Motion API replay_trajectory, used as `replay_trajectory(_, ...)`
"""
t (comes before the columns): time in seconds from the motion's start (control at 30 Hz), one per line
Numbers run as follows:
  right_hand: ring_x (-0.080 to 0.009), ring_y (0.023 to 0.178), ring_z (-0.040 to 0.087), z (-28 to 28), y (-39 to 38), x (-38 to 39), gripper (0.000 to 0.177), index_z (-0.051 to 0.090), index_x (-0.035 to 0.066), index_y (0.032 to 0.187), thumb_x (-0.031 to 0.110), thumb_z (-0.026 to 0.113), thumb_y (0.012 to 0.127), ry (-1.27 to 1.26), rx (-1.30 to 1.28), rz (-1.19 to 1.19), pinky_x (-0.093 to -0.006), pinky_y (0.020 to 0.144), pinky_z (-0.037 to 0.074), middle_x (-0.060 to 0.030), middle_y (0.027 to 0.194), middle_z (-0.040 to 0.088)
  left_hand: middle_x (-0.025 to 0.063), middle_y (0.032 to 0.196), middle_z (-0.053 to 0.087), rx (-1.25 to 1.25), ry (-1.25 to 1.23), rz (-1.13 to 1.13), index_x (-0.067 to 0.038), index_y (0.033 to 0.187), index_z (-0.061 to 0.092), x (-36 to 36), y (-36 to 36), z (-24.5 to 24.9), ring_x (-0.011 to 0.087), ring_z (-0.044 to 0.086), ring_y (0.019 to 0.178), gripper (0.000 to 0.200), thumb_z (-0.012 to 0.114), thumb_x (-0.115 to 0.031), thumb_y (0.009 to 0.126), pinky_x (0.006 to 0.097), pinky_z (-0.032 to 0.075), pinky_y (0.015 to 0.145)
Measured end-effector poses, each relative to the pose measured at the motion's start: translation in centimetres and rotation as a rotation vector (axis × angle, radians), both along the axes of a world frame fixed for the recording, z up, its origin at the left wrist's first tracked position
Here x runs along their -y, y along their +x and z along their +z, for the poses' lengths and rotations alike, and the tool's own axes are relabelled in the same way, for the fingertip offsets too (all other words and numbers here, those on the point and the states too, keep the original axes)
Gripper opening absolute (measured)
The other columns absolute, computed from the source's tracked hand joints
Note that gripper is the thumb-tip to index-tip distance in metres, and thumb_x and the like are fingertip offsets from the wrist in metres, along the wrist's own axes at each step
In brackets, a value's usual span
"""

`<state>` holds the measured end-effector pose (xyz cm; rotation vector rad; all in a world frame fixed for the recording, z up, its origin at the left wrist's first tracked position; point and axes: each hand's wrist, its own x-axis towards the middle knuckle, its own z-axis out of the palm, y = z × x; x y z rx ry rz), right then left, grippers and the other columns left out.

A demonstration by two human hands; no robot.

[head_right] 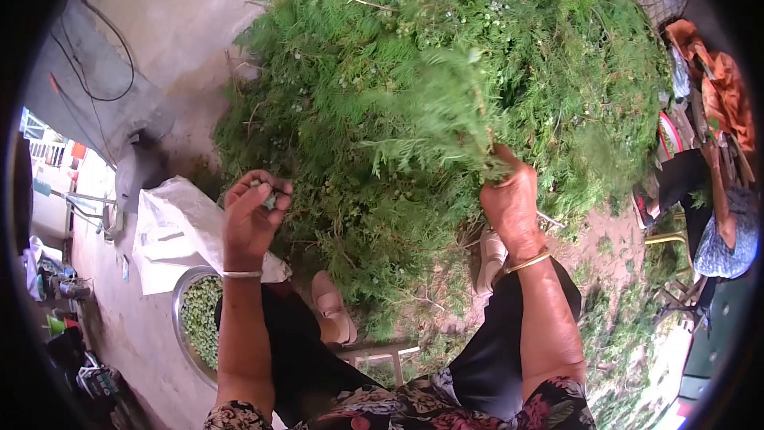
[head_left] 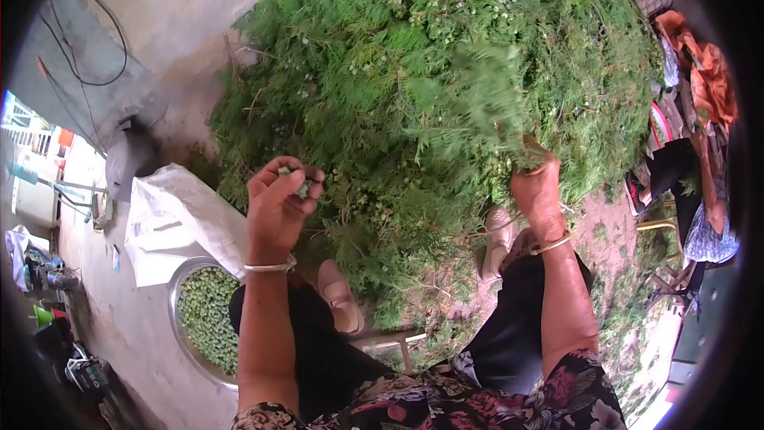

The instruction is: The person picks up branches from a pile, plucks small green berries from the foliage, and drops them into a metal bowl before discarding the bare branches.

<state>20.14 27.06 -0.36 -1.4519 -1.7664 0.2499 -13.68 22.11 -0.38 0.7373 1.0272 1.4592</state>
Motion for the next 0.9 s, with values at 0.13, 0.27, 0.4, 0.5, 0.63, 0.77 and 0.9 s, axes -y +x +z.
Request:
replay_trajectory(0.13, -0.0379, 0.073, 0.062, -1.1, -0.4, 0.2, 0.043, 0.06, 0.005, 0.104, -0.006, 0.056, 0.062, -0.086, 0.161, -0.042, -0.0428, 0.064, 0.05, -0.0194, 0.075, 0.064, 0.0207, 0.083, 0.059, 0.275, -0.027, -0.123, -0.001, 0.093, 0.055, 0.2, 1.7, -0.9, 0.0152, 0.055, 0.06, 0.022, 0.051, -0.023, 0.092, 0.0178, 0.039, 0.04)
replay_trajectory(0.27, -0.0355, 0.076, 0.06, -0.8, -1.4, 0.6, 0.057, 0.054, 0.009, 0.113, -0.002, 0.062, 0.057, -0.018, 0.35, 0.109, -0.0423, 0.066, 0.046, -0.0146, 0.084, 0.062, 0.0201, 0.081, 0.059, 0.225, 0.047, -0.225, 0.0, 0.087, 0.058, -0.1, 3.0, -0.5, 0.0156, 0.054, 0.057, 0.026, 0.054, -0.025, 0.09, 0.0196, 0.038, 0.04)
replay_trajectory(0.4, -0.0333, 0.069, 0.057, -0.7, -2.5, 1.1, 0.058, 0.056, 0.009, 0.111, 0.001, 0.064, 0.055, 0.054, 0.425, 0.163, -0.042, 0.061, 0.043, -0.0105, 0.077, 0.056, 0.0146, 0.074, 0.06, 0.111, 0.096, -0.17, 0.002, 0.089, 0.06, -0.1, 3.4, -0.7, 0.0141, 0.054, 0.056, 0.025, 0.06, -0.023, 0.087, 0.0216, 0.038, 0.041)
replay_trajectory(0.5, -0.0302, 0.069, 0.055, -1.0, -2.8, 1.4, 0.055, 0.056, 0.009, 0.112, 0.001, 0.061, 0.058, 0.113, 0.504, 0.193, -0.0398, 0.062, 0.042, -0.0096, 0.077, 0.054, 0.0111, 0.071, 0.061, 0.017, 0.086, -0.098, 0.002, 0.09, 0.061, -0.2, 3.9, -0.2, 0.0117, 0.053, 0.055, 0.022, 0.062, -0.019, 0.085, 0.0211, 0.037, 0.042)
replay_trajectory(0.63, -0.0294, 0.068, 0.055, -0.9, -3.5, 1.9, 0.053, 0.057, 0.009, 0.111, 0.002, 0.062, 0.058, 0.135, 0.557, 0.217, -0.0394, 0.062, 0.042, -0.0092, 0.076, 0.053, 0.0057, 0.065, 0.059, -0.371, -0.065, -0.102, 0.002, 0.089, 0.062, 0.2, 5.2, 0.8, 0.0062, 0.05, 0.052, 0.016, 0.063, -0.013, 0.083, 0.0185, 0.035, 0.041)
replay_trajectory(0.77, -0.0282, 0.069, 0.054, -1.0, -3.8, 1.9, 0.05, 0.058, 0.009, 0.108, 0.003, 0.062, 0.058, 0.12, 0.571, 0.285, -0.0391, 0.063, 0.042, -0.0084, 0.075, 0.052, 0.0037, 0.063, 0.058, -0.379, -0.141, -0.201, 0.001, 0.086, 0.062, 0.4, 5.3, -0.1, 0.0049, 0.049, 0.051, 0.014, 0.063, -0.012, 0.082, 0.0174, 0.033, 0.04)
replay_trajectory(0.9, -0.0279, 0.071, 0.054, -0.4, -4.2, 1.9, 0.049, 0.058, 0.007, 0.106, 0.005, 0.061, 0.057, 0.153, 0.549, 0.371, -0.0395, 0.065, 0.042, -0.008, 0.075, 0.051, 0.0035, 0.064, 0.057, -0.127, -0.129, -0.03, -0.001, 0.085, 0.06, 0.7, 4.6, 0.7, 0.0073, 0.049, 0.052, 0.013, 0.063, -0.013, 0.083, 0.0175, 0.032, 0.04)
